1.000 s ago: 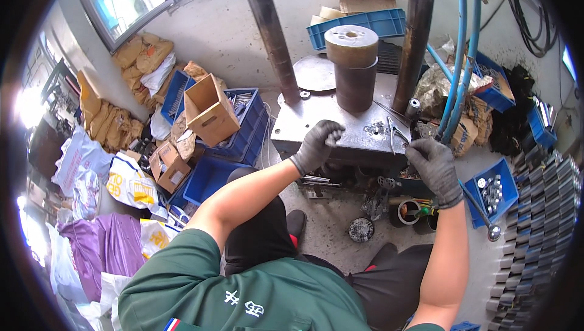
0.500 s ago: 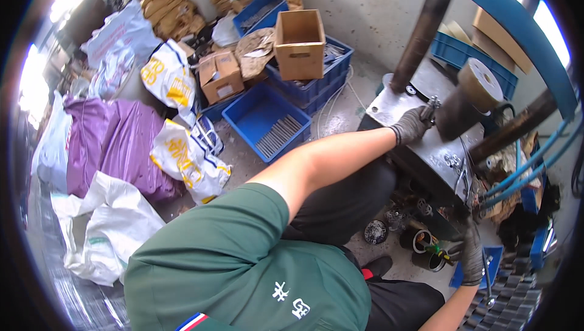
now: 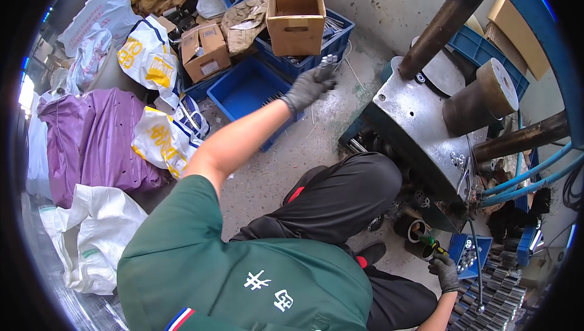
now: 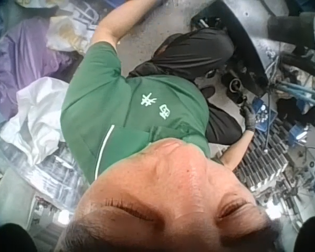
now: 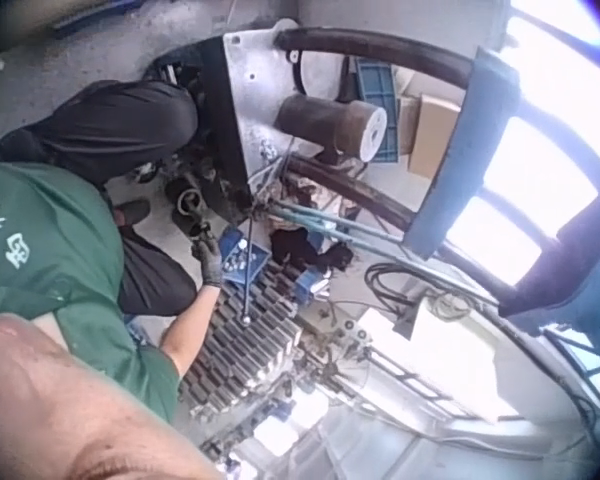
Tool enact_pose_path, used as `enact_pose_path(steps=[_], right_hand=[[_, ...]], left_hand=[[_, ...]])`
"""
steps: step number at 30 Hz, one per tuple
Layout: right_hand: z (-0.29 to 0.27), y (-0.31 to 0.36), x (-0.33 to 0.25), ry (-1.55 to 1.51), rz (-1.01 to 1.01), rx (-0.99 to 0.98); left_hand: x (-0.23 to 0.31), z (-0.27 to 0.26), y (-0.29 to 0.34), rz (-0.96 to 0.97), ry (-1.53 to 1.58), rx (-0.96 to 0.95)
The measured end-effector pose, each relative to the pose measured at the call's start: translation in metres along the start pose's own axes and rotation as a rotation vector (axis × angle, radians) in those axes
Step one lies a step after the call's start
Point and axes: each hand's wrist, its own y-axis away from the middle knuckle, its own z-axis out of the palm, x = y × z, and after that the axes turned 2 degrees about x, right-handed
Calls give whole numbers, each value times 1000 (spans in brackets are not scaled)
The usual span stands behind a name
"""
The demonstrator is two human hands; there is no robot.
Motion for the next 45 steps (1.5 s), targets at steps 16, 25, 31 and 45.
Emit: enact_pose_path(steps=[16,25,31,45], right_hand=[[-22,-20,0,34,102,131],[-17,-24,-7,40,160,185],[-20,-38,-3,25,225,203],[-10,-36,-30,144,216,167]], left_hand=[[-212,-172,66,-373,-1806,-1083],[-238,-177,82,-457,-1453,-1094],[-230,-208,64,-535,-1259,-1005],[-339,-262,66,-881,-1422,-521]])
